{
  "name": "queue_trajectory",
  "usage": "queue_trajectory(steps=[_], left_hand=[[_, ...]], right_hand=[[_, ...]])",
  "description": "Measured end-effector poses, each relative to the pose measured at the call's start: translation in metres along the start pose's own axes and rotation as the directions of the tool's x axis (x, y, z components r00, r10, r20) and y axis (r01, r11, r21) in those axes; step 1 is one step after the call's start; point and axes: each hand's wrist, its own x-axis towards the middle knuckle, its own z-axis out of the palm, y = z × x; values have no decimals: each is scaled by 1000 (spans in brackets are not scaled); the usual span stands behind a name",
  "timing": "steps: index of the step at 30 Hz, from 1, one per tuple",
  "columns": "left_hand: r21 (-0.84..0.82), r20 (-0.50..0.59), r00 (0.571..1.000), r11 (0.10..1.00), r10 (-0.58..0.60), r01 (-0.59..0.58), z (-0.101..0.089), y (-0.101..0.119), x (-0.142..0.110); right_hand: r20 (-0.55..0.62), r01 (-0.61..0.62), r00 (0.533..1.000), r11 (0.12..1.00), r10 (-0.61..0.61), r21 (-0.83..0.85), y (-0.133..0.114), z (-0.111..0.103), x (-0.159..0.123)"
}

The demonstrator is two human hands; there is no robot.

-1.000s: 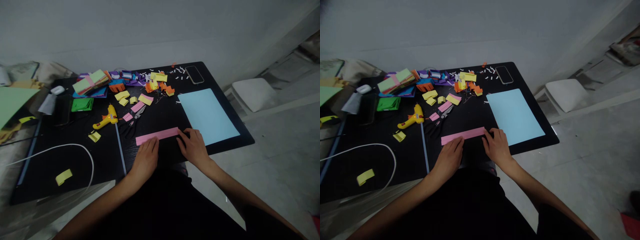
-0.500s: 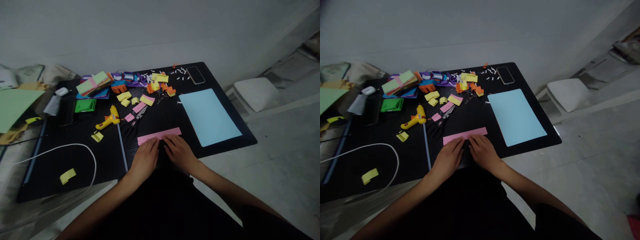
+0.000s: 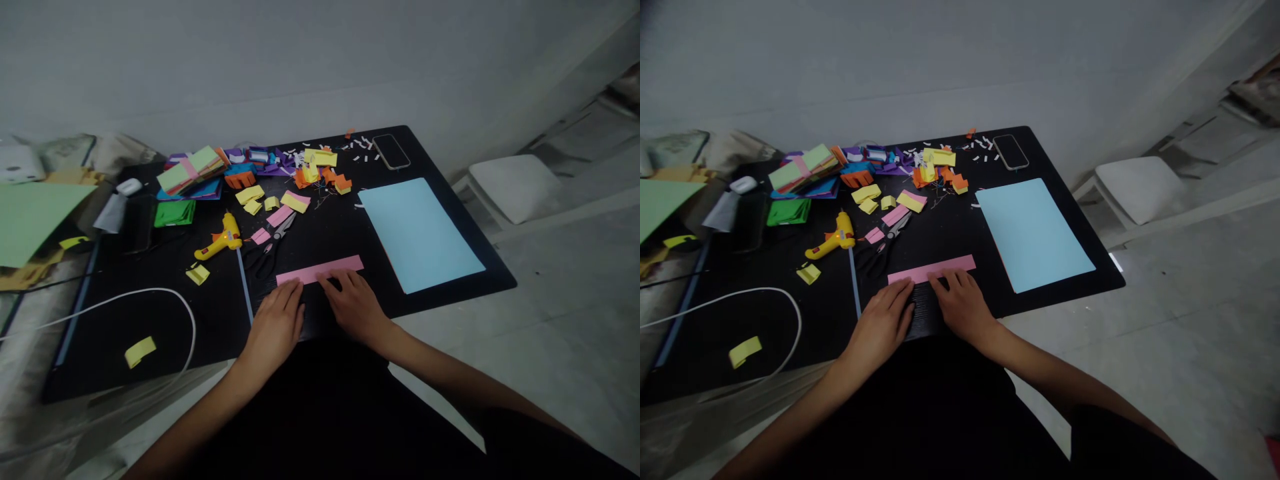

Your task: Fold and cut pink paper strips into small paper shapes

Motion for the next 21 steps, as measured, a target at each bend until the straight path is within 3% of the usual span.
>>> queue_trajectory(steps=[7, 13, 16, 21], left_hand=[[27, 8, 1000, 1000, -15, 14, -1, 3, -1], [39, -5, 1000, 999, 2, -2, 1, 3, 0], [64, 4, 1000, 998, -19, 19, 3, 5, 1], [89, 35, 998, 995, -48, 44, 2, 8, 2]], right_hand=[[-19, -31, 999, 999, 32, 38, 1, -5, 3], [-124, -140, 982, 990, 139, 6, 40, -12, -12], [-119, -147, 982, 989, 144, -9, 52, -14, -18], [-114, -222, 969, 975, 220, -2, 31, -6, -12]])
